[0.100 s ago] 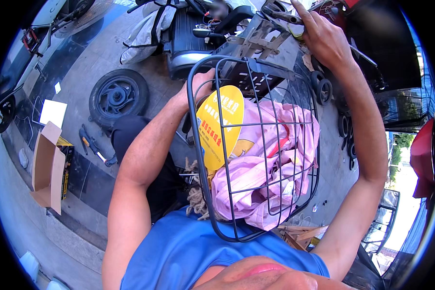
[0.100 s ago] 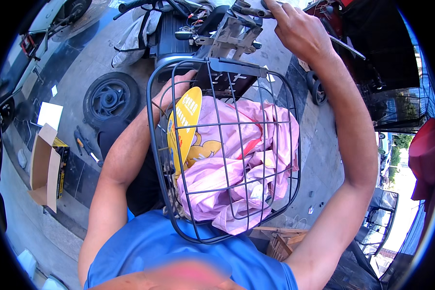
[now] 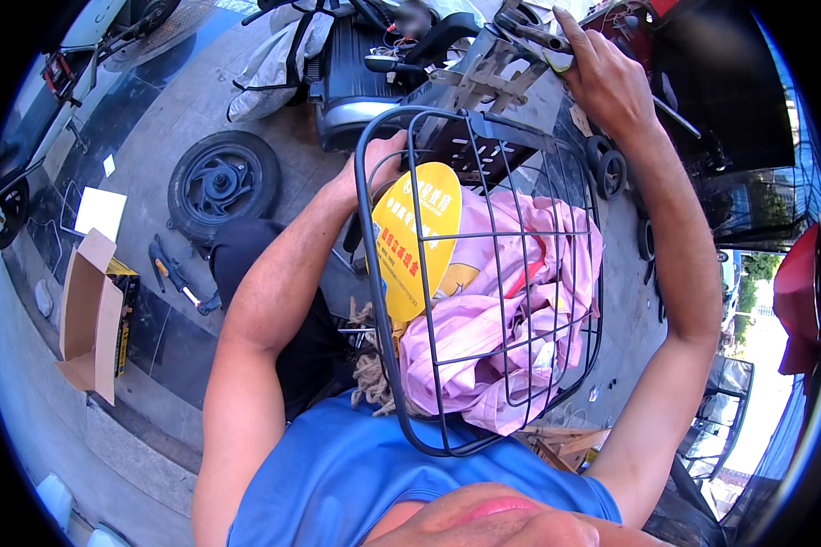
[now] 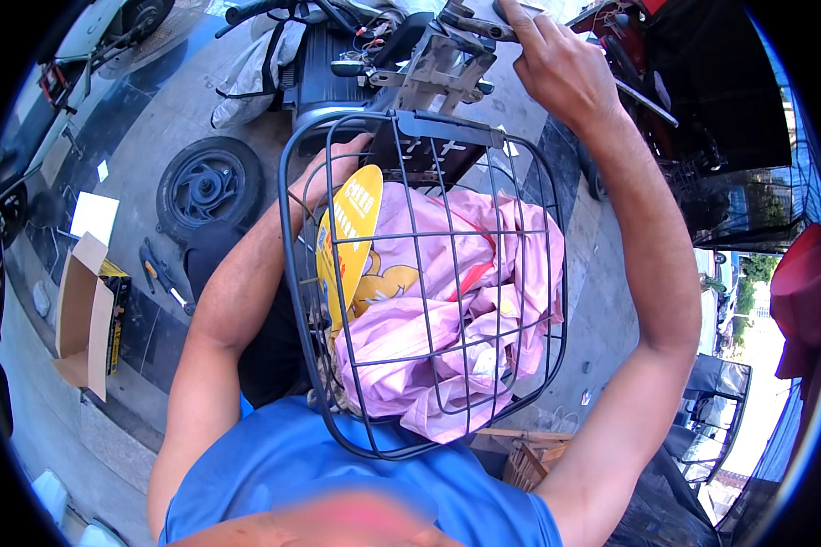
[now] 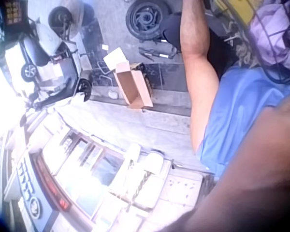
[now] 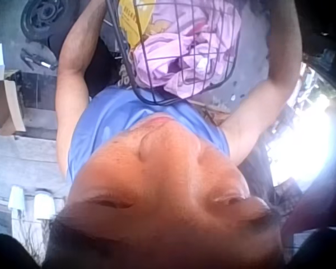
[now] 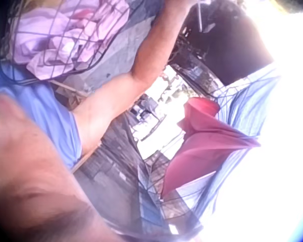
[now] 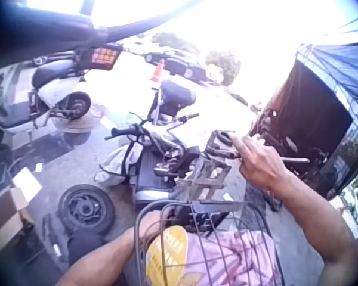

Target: The person disconnects electrical wires and mechanical components from the front steering column and handlebar area of a scooter by hand.

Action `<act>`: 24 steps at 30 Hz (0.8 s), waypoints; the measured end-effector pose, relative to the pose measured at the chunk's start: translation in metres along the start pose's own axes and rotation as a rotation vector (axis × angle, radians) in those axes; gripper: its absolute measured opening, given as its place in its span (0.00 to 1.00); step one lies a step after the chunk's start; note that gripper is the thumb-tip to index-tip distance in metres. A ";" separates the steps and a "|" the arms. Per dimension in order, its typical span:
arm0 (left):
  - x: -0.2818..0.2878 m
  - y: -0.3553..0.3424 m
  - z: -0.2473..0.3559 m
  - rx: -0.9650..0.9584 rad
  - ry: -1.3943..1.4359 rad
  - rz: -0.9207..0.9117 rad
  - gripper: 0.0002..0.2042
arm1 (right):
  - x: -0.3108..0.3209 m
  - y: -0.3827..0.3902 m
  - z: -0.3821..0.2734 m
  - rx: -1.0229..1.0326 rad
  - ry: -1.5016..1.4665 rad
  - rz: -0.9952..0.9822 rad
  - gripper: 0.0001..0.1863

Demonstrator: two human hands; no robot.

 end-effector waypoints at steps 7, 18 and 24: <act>-0.011 -0.008 -0.023 -0.007 -0.008 0.018 0.32 | -0.025 0.008 0.018 0.066 -0.078 0.082 0.40; 0.020 0.003 -0.024 0.098 -0.073 -0.174 0.36 | -0.037 0.010 0.018 -0.006 -0.049 0.097 0.40; 0.012 -0.001 -0.028 0.037 -0.114 -0.144 0.29 | -0.036 0.013 0.008 -0.116 -0.061 0.092 0.34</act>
Point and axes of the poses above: each hand's wrist, its own y-axis away from the middle knuckle, its own x-axis out of the back of the hand, z = x × y, the point moved 1 cm from there along -y, towards the middle knuckle, and after that the axes turned 13 degrees about -y, right-handed, at the moved point
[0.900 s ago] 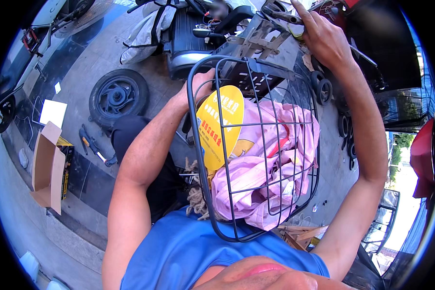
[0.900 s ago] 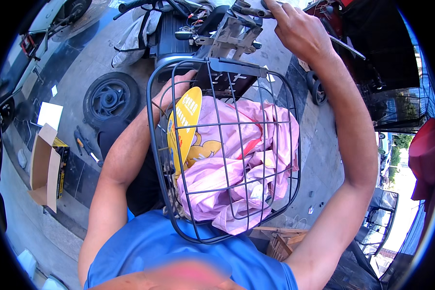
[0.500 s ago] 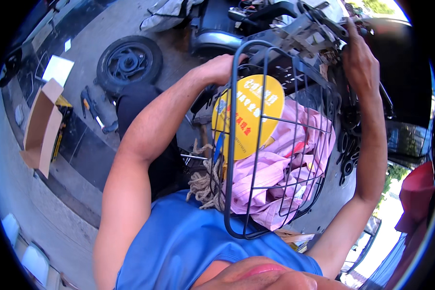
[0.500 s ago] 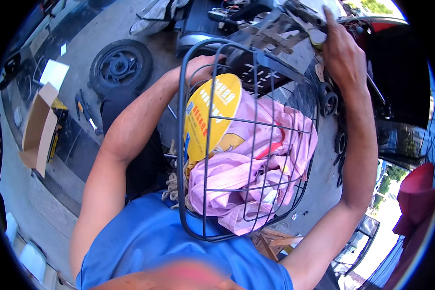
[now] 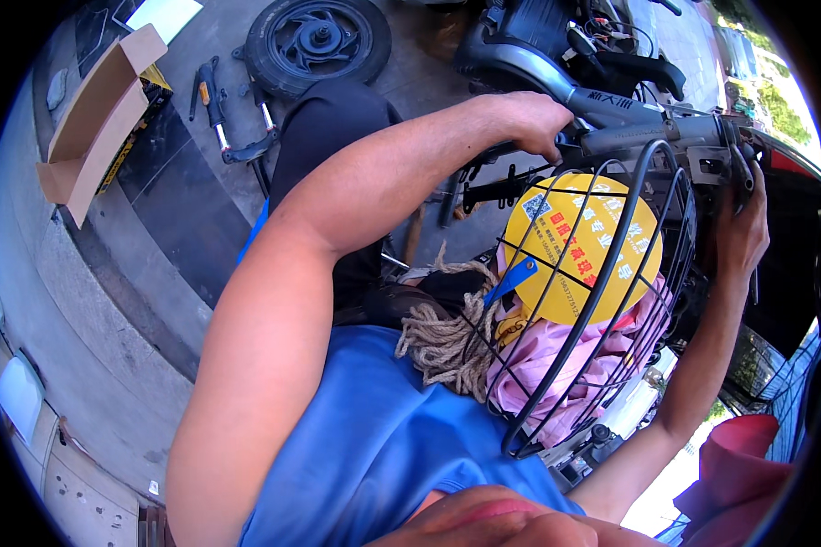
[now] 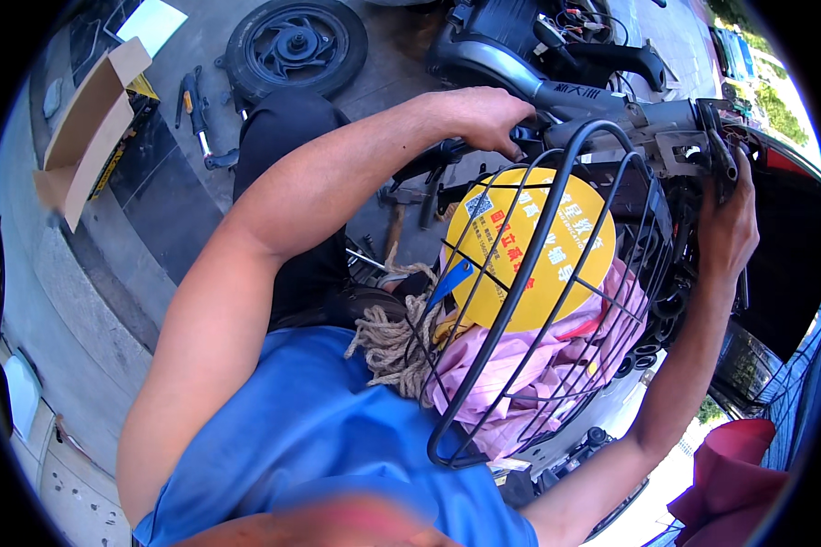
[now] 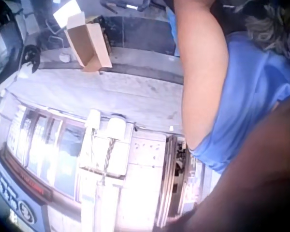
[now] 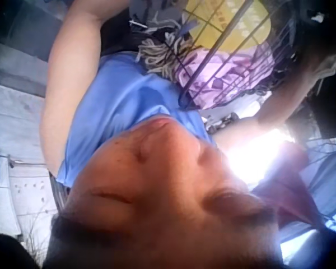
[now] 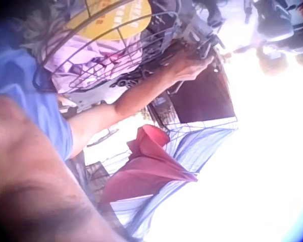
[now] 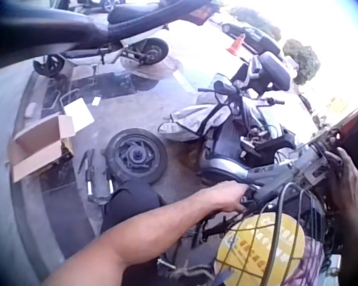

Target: The person disconnects electrical wires and mechanical components from the front steering column and handlebar area of a scooter by hand.

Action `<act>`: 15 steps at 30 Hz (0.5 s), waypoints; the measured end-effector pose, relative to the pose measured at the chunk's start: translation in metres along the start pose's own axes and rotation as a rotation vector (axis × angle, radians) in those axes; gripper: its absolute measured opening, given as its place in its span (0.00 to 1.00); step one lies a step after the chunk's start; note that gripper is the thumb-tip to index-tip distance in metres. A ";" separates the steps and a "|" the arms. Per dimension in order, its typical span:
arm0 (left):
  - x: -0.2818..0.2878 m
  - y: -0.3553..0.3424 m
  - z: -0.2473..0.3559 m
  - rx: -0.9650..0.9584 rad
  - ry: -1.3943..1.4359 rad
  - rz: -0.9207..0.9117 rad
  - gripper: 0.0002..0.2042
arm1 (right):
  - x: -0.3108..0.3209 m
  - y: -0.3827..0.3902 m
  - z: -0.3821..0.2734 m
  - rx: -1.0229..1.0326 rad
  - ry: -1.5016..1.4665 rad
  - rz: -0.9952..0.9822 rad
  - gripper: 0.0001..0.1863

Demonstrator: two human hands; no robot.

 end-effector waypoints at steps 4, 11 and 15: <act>0.008 0.001 0.005 -0.003 0.017 -0.109 0.32 | 0.010 0.004 0.011 0.070 -0.058 0.003 0.32; 0.002 -0.001 -0.007 -0.032 0.011 0.014 0.30 | 0.017 -0.011 0.008 0.150 -0.013 0.031 0.40; -0.003 -0.006 0.003 -0.001 0.056 -0.045 0.24 | 0.008 -0.002 0.009 0.088 -0.007 0.011 0.41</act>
Point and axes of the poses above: each hand's wrist, its own y-axis away from the middle knuckle, its own x-axis out of the back of the hand, z = x × y, the point moved 1 cm from there along -y, towards the middle knuckle, and after that the axes turned 13 degrees about -y, right-handed, at the moved point
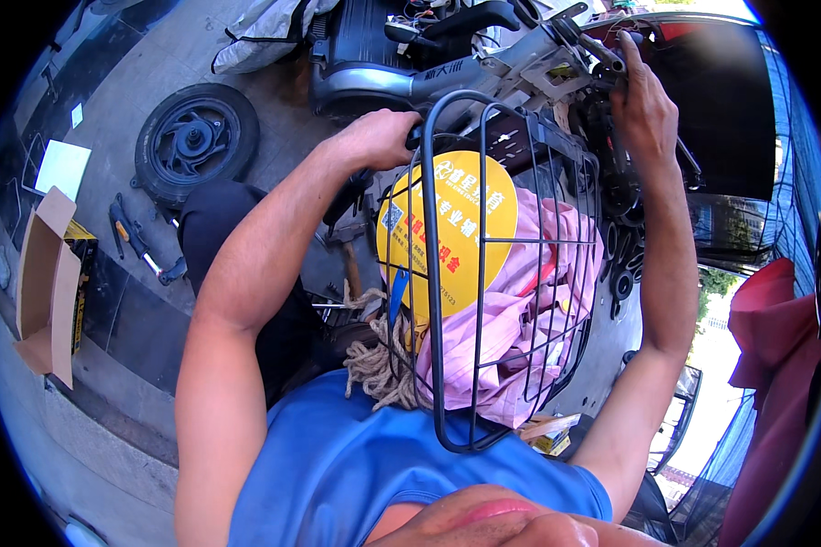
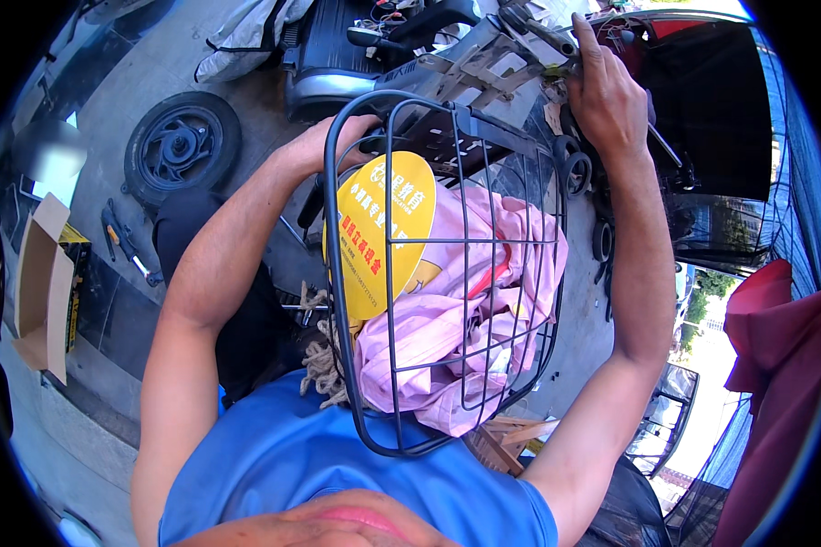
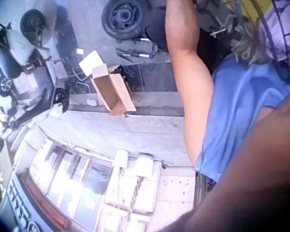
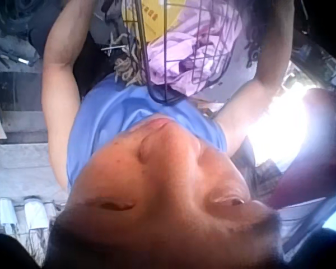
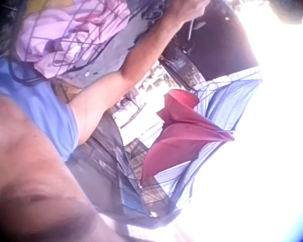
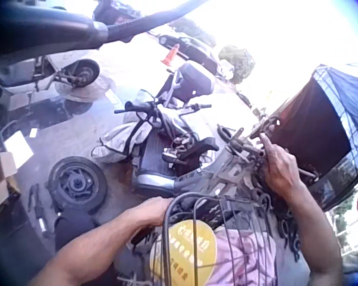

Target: The person disconnects electrical wires and mechanical components from the front steering column and handlebar area of a scooter by hand.

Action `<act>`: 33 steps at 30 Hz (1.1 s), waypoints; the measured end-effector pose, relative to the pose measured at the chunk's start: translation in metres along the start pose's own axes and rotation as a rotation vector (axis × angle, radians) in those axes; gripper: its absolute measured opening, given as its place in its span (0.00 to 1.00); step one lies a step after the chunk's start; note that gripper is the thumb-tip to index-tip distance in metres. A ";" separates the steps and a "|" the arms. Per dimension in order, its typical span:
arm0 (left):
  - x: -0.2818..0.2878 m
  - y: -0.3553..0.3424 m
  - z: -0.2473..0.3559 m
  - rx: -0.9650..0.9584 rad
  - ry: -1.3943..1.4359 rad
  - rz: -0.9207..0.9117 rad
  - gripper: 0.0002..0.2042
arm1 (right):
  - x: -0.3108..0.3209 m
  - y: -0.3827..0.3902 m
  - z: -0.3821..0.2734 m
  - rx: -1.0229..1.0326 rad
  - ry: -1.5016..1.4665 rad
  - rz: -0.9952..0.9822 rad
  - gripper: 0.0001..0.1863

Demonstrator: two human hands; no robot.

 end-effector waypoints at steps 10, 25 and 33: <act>-0.007 -0.007 -0.006 0.016 0.084 -0.083 0.20 | -0.013 -0.014 -0.014 0.116 -0.015 0.057 0.36; -0.018 -0.009 0.002 0.046 0.065 0.063 0.29 | 0.044 -0.065 -0.111 -0.143 0.408 -0.417 0.19; -0.020 -0.011 -0.005 0.050 -0.005 0.042 0.32 | 0.052 -0.021 -0.070 -0.022 -0.037 0.099 0.21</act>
Point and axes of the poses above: each hand's wrist, its own y-axis away from the middle knuckle, its own x-axis out of the back of the hand, z = x × y, the point moved 1 cm from there along -y, towards the middle knuckle, and after that the axes turned 13 degrees about -y, right-handed, at the moved point
